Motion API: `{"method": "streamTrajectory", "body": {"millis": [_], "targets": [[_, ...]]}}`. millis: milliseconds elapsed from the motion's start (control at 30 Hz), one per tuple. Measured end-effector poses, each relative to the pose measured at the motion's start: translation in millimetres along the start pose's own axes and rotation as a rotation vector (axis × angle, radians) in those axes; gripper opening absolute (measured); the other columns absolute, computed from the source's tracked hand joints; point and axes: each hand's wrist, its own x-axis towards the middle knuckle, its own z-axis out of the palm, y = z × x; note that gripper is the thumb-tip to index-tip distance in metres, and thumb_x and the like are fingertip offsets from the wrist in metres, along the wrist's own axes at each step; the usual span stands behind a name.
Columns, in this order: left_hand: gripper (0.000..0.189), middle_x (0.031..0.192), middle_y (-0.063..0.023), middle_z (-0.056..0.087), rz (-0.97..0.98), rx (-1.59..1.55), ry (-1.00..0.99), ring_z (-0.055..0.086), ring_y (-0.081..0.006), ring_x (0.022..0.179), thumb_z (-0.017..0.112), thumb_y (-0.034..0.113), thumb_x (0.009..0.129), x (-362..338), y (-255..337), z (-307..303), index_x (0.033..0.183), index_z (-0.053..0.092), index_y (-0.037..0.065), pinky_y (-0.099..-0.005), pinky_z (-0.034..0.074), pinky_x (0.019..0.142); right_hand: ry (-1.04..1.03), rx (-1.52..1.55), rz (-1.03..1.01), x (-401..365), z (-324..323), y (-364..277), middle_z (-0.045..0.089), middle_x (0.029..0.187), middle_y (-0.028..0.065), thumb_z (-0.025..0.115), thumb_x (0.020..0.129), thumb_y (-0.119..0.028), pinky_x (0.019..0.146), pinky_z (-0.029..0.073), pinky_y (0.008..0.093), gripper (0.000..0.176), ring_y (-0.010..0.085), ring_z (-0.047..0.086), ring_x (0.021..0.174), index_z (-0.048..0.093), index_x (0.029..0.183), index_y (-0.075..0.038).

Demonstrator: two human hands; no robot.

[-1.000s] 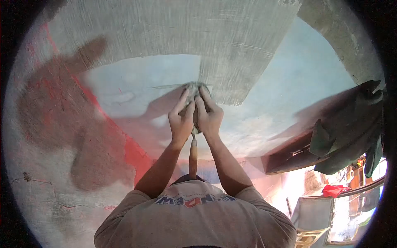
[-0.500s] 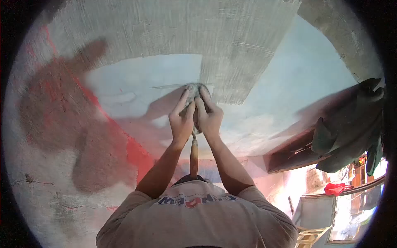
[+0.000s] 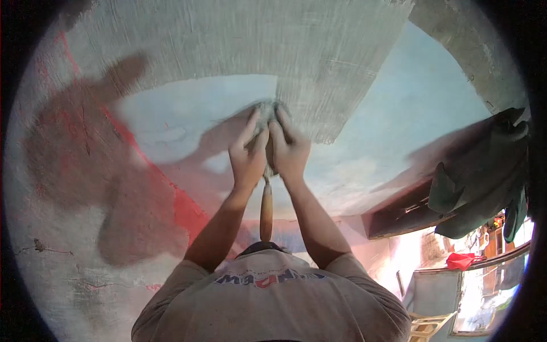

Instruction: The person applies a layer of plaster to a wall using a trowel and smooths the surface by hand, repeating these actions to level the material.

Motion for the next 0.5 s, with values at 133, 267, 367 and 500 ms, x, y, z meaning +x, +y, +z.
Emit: {"method": "streamTrajectory", "body": {"millis": [133,267,367,500], "targets": [[0.046,0.145,-0.0192,0.063,-0.021,-0.008,-0.003,0.058,-0.0192,0.133,0.062,0.003,0.1,12,25,3,0.145,0.056,-0.009,-0.0309,0.044,0.113,0.041,0.24,0.012,12,9,-1,0.072,0.079,0.0066,0.069,0.099,-0.013,0.065,0.051,0.0266,0.036,0.0071,0.059,0.07,0.071,0.132,0.0],[0.046,0.144,-0.0189,0.064,0.002,0.019,-0.002,0.059,-0.0194,0.132,0.061,0.003,0.1,-8,-3,-2,0.145,0.057,-0.009,-0.0303,0.044,0.112,0.04,0.172,-0.059,-11,9,19,0.076,0.085,0.0108,0.07,0.099,-0.012,0.068,0.052,0.0265,0.037,0.007,0.061,0.074,0.07,0.133,0.002],[0.047,0.142,-0.0182,0.065,0.043,0.001,0.005,0.06,-0.0193,0.131,0.062,0.003,0.1,8,18,4,0.145,0.057,-0.008,-0.0293,0.044,0.111,0.018,0.092,0.004,10,1,-12,0.079,0.091,0.0149,0.07,0.098,-0.011,0.068,0.052,0.0269,0.037,0.0077,0.063,0.075,0.07,0.132,0.002],[0.045,0.141,-0.0185,0.066,0.042,0.024,-0.012,0.06,-0.0195,0.131,0.061,0.001,0.1,30,41,7,0.144,0.058,-0.008,-0.0295,0.045,0.111,0.025,0.196,0.008,26,5,-25,0.078,0.093,0.0181,0.071,0.098,-0.014,0.07,0.052,0.0267,0.038,0.0075,0.063,0.077,0.069,0.133,0.003]]}}
